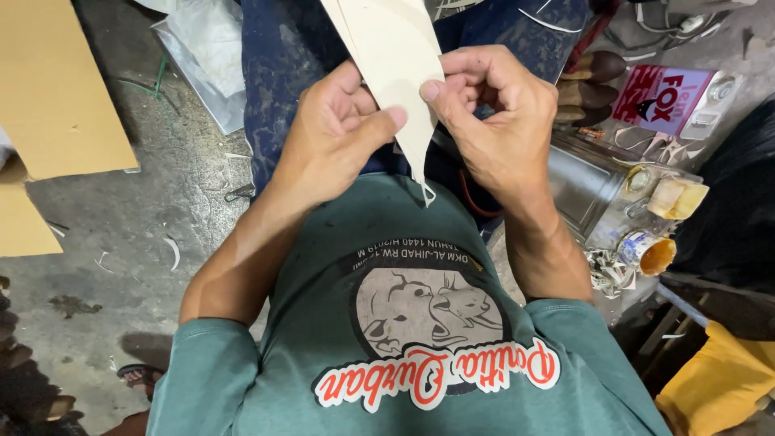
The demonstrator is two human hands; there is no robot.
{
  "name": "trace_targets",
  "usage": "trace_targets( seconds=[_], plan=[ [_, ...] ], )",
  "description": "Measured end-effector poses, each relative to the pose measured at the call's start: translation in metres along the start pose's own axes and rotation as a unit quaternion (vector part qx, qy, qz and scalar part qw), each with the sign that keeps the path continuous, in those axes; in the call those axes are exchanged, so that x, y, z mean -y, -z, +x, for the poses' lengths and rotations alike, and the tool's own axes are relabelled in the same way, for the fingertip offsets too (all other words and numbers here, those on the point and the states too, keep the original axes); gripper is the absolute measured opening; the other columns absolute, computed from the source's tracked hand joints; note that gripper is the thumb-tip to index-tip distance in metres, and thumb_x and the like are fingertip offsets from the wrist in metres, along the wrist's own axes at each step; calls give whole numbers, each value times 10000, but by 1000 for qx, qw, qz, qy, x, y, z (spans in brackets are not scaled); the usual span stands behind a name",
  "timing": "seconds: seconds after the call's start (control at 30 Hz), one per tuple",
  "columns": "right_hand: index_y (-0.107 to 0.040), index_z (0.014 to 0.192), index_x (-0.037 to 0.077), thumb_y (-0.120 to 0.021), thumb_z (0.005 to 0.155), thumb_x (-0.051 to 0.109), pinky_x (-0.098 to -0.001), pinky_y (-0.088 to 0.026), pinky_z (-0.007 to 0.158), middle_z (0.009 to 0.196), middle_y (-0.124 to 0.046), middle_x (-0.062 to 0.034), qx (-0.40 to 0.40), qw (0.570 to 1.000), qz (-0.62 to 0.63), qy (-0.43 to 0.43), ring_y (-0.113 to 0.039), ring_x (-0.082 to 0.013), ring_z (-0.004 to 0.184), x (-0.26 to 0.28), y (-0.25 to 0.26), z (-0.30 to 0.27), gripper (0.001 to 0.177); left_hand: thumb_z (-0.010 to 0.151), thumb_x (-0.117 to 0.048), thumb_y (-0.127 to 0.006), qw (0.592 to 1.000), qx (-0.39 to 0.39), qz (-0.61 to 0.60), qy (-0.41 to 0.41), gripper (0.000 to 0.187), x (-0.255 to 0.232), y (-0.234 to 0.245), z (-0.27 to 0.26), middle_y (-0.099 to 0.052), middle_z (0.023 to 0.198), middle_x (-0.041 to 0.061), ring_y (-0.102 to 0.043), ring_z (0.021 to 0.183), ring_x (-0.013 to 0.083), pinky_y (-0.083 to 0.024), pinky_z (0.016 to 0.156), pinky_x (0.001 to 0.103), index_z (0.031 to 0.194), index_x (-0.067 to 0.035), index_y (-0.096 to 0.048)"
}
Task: Cutting out curved pattern pieces from a white material using scissors in a workshop.
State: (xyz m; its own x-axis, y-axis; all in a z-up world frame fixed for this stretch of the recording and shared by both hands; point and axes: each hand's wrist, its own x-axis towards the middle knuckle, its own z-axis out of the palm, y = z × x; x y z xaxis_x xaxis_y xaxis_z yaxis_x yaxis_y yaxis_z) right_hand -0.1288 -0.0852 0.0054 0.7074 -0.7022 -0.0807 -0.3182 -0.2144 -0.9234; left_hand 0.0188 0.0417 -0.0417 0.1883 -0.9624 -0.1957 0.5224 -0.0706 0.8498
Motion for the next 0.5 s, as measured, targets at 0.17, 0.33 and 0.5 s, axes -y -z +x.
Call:
trace_targets(
  seconds=[0.17,0.33,0.5],
  plan=[
    [-616,1244,-41,-706,995,-136,-166,-442,627,963,-719,-128,3,996,88,-28,-591,-86,732,-10,5,-6,281,1011,52,-606,996,-85,13,23,301,14,2,-1,-711,1001,114,-624,754,83,-516,672,188,1309,57,-559],
    [-616,1198,-123,-622,1069,-89,-273,-537,712,944,-659,-177,-44,998,30,41,-613,-198,765,-20,24,0,133,1016,47,-605,994,-89,-67,24,345,8,0,-6,-716,1119,181,-700,853,150,-586,723,211,1351,76,-530],
    [-631,1227,-56,-597,1070,-35,-229,-478,783,1021,-671,-113,20,998,53,-21,-592,-132,857,-12,17,-2,162,1022,55,-603,991,-85,-103,24,348,3,-4,-7,-703,1175,202,-723,955,197,-632,830,261,1358,75,-518]
  ],
)
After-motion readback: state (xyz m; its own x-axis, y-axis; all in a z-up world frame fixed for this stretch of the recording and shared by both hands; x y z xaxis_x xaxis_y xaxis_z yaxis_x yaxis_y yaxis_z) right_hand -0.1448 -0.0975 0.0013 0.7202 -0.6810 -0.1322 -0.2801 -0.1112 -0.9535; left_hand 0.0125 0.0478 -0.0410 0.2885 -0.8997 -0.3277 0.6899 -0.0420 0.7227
